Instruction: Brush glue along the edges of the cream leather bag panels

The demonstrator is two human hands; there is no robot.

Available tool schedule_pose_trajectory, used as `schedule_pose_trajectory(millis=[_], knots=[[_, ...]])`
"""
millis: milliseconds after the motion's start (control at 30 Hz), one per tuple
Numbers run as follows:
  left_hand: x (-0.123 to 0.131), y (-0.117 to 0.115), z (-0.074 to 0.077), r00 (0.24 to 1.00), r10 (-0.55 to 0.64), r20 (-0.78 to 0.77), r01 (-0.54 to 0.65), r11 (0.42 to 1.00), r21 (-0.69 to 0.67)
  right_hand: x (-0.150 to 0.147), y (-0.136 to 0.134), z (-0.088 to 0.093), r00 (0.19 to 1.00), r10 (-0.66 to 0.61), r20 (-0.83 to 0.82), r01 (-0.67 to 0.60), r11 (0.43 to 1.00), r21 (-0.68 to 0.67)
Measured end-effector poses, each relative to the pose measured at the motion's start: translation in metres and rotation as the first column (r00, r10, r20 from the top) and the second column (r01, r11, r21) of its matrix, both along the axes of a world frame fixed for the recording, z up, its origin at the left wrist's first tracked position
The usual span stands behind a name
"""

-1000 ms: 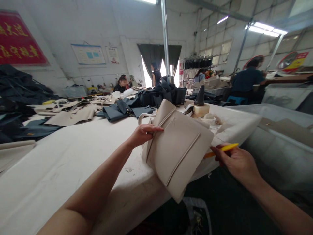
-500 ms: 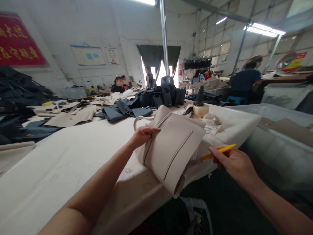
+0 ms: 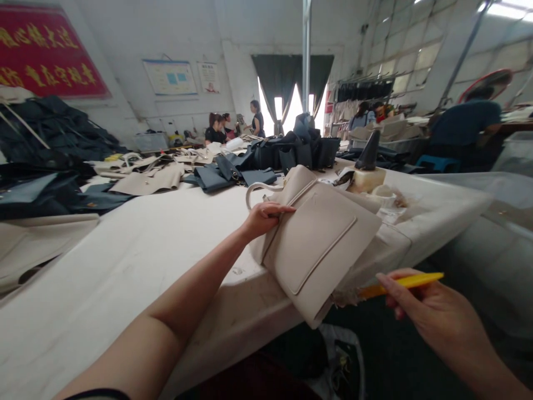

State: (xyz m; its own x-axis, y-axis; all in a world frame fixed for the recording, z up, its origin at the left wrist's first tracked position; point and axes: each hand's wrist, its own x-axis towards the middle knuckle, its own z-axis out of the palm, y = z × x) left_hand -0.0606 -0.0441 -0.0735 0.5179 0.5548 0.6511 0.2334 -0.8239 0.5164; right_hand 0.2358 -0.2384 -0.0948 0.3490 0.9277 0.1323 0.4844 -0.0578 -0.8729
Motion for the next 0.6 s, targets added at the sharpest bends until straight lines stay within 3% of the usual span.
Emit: schedule_pose_trajectory(millis=[100,233,300,400,467,600], knots=[[0.001,-0.001,-0.001,0.999,0.037,-0.023,-0.036,0.999,0.015,0.006,-0.004,-0.007,0.998,-0.045,0.032,0.046,0.998,-0.031],[0.000,-0.006,-0.001,0.998,0.064,-0.022,-0.062,0.994,0.089,0.016,-0.004,-0.011,0.990,-0.119,-0.074,0.123,0.991,0.058],[-0.001,-0.009,-0.001,0.997,0.078,-0.012,-0.076,0.990,0.121,0.014,-0.002,-0.014,0.987,-0.100,-0.125,0.110,0.991,0.073],[-0.001,-0.011,-0.001,0.997,0.079,0.007,-0.079,0.983,0.166,0.009,0.002,-0.018,0.999,-0.026,-0.040,0.026,1.000,0.003],[-0.001,-0.010,-0.002,0.997,0.080,0.003,-0.080,0.981,0.174,0.009,0.003,-0.013,0.999,-0.039,0.003,0.039,0.999,-0.029],[-0.001,-0.009,-0.002,0.994,0.110,-0.030,-0.103,0.982,0.158,0.013,-0.001,0.005,0.973,-0.202,-0.114,0.207,0.978,0.034]])
